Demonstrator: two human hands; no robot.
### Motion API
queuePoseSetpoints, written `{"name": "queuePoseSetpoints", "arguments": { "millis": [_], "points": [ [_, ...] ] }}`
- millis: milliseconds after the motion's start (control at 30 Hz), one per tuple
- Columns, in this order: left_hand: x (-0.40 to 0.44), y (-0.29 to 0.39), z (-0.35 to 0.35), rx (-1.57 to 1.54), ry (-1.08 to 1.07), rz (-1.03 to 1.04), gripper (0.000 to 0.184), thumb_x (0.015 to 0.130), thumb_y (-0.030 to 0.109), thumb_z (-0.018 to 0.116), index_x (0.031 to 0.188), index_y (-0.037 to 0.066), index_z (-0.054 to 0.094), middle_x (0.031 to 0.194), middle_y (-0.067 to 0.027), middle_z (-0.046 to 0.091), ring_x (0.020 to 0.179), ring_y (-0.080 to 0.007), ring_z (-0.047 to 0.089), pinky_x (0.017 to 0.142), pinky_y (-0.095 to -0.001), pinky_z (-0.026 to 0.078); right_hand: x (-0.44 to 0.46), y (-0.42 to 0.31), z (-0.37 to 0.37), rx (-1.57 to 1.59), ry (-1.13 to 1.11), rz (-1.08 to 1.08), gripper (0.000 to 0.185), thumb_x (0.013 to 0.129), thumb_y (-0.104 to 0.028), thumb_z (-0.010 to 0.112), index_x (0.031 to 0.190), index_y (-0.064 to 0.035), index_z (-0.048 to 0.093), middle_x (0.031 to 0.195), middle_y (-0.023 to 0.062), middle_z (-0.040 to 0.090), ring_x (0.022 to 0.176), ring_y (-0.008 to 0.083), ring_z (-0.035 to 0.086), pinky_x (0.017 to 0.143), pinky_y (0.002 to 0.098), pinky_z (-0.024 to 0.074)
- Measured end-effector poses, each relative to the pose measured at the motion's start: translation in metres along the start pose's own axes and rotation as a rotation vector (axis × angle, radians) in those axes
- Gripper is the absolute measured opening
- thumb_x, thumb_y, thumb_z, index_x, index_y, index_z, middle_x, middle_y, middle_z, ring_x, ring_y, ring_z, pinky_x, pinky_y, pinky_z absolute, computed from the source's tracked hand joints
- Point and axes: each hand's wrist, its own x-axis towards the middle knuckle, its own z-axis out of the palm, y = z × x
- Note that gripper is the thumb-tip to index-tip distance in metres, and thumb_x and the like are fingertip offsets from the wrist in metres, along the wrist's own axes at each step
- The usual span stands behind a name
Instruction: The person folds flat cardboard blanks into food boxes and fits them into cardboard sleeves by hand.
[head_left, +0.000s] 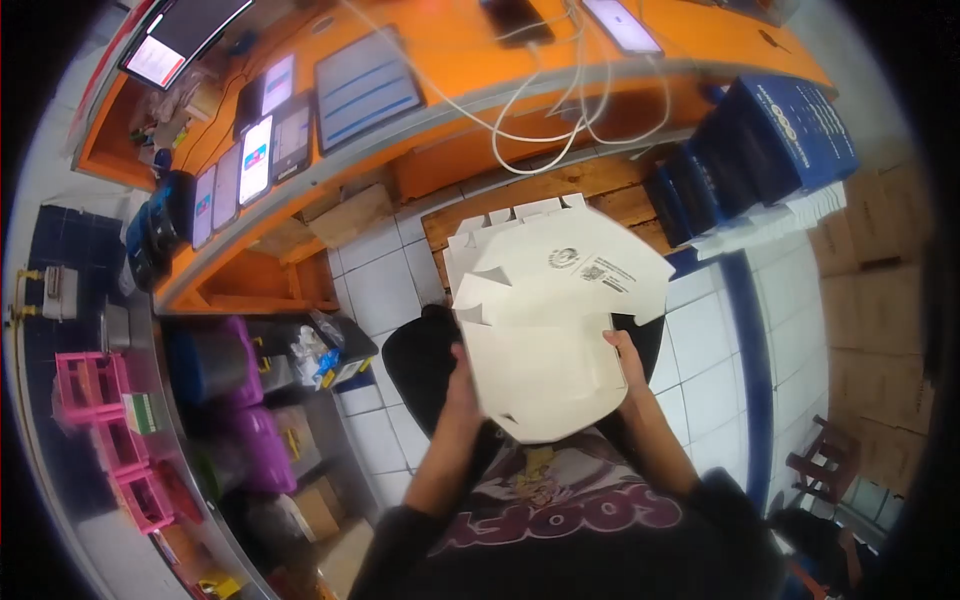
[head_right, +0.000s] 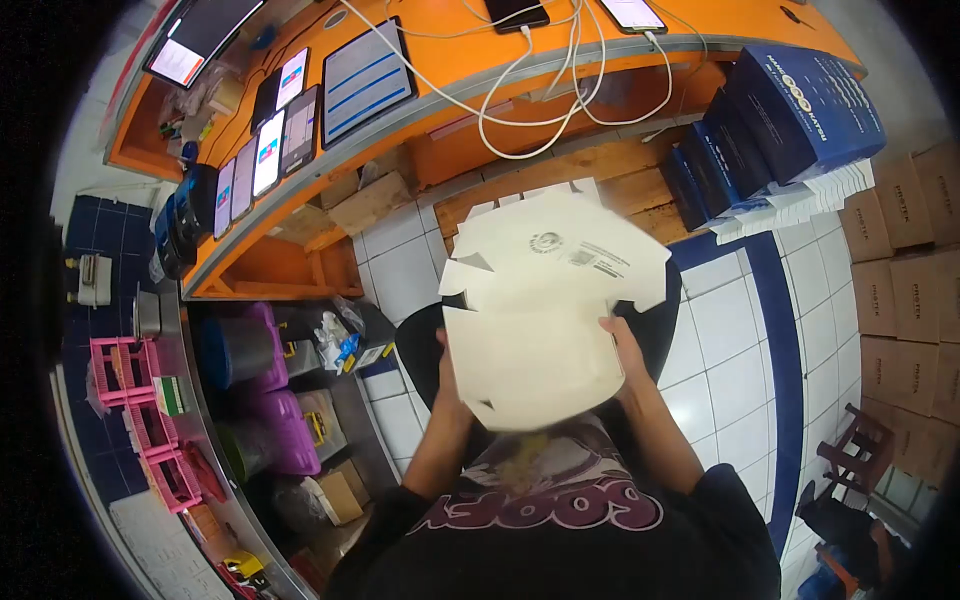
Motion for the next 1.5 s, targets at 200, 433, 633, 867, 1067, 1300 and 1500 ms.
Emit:
{"name": "queuePoseSetpoints", "arguments": {
  "millis": [200, 433, 633, 867, 1067, 1300, 1500],
  "points": [
    [-0.023, -0.016, 0.013, 0.51, 0.261, -0.1, 0.045, 0.095, 0.021, 0.071, 0.131, -0.003, 0.057, 0.119, -0.0093, 0.067, 0.106, -0.017, 0.064, 0.094, -0.0328, 0.052, -0.001, -0.004, 0.004, -0.557, -0.21, -0.261, 0.051, 0.099, -0.012, 0.046, 0.149, 0.0018, 0.045, 0.124, 0.0061, 0.065, 0.109, 0.0134, 0.063, 0.093, 0.0271, 0.0506],
    [0.005, 0.004, 0.003, 1.103, 0.368, 0.221, 0.03, 0.101, 0.02, 0.062, 0.119, -0.004, 0.065, 0.107, -0.0081, 0.071, 0.099, -0.0179, 0.065, 0.088, -0.0322, 0.051, -0.019, -0.003, 0.03, -1.866, 0.313, -0.75, 0.047, 0.093, -0.051, 0.063, 0.075, -0.0095, 0.075, 0.068, 0.0153, 0.067, 0.062, 0.0357, 0.068, 0.057, 0.0457, 0.0533],
    [0.015, 0.013, 0.031, 1.444, 0.059, 0.057, 0.041, 0.101, 0.027, 0.06, 0.129, -0.004, 0.06, 0.113, -0.0165, 0.068, 0.105, -0.0226, 0.064, 0.093, -0.0336, 0.049, -0.005, 0.031, 0.057, -0.85, -0.222, -0.278, 0.042, 0.099, -0.035, 0.065, 0.129, -0.0059, 0.063, 0.099, 0.0064, 0.072, 0.084, 0.0175, 0.068, 0.074, 0.0308, 0.0543],
    [-0.01, 0.0, 0.089, 2.088, -0.051, 0.925, 0.063, 0.083, 0.01, 0.074, 0.14, -0.002, 0.051, 0.137, -0.0254, 0.056, 0.126, -0.0371, 0.057, 0.107, -0.045, 0.046, -0.003, 0.002, 0.082, -0.241, -0.127, -0.155, 0.012, 0.098, -0.015, 0.067, 0.109, -0.0113, 0.063, 0.089, -0.0005, 0.069, 0.073, 0.0094, 0.064, 0.066, 0.0241, 0.0545],
    [-0.019, 0.025, 0.067, 1.964, -0.068, 1.224, 0.037, 0.079, -0.007, 0.063, 0.116, -0.006, 0.068, 0.124, -0.0253, 0.066, 0.116, -0.0392, 0.067, 0.094, -0.0438, 0.058, -0.005, -0.002, 0.116, -0.075, -0.236, -0.161, 0.023, 0.104, -0.022, 0.056, 0.123, -0.0094, 0.059, 0.113, 0.0082, 0.069, 0.097, 0.0206, 0.071, 0.083, 0.0362, 0.0594],
    [-0.018, 0.016, 0.078, 1.981, 0.018, 1.169, 0.045, 0.079, -0.003, 0.07, 0.123, 0.004, 0.069, 0.131, -0.0252, 0.06, 0.115, -0.0372, 0.066, 0.092, -0.0408, 0.058, -0.004, 0.005, 0.133, -0.039, -0.278, -0.119, 0.019, 0.107, -0.027, 0.05, 0.115, -0.0115, 0.058, 0.099, 0.0028, 0.069, 0.093, 0.0192, 0.071, 0.08, 0.0395, 0.0612],
    [-0.01, 0.015, 0.072, 2.079, 0.283, 1.16, 0.048, 0.082, 0.003, 0.072, 0.13, 0.004, 0.066, 0.132, -0.0288, 0.055, 0.114, -0.0442, 0.058, 0.098, -0.0469, 0.049, -0.015, 0.026, 0.132, -0.083, -0.26, -0.046, 0.021, 0.106, -0.027, 0.055, 0.115, -0.01, 0.062, 0.089, 0.0, 0.065, 0.078, 0.015, 0.066, 0.078, 0.0307, 0.0581]
  ]
}}
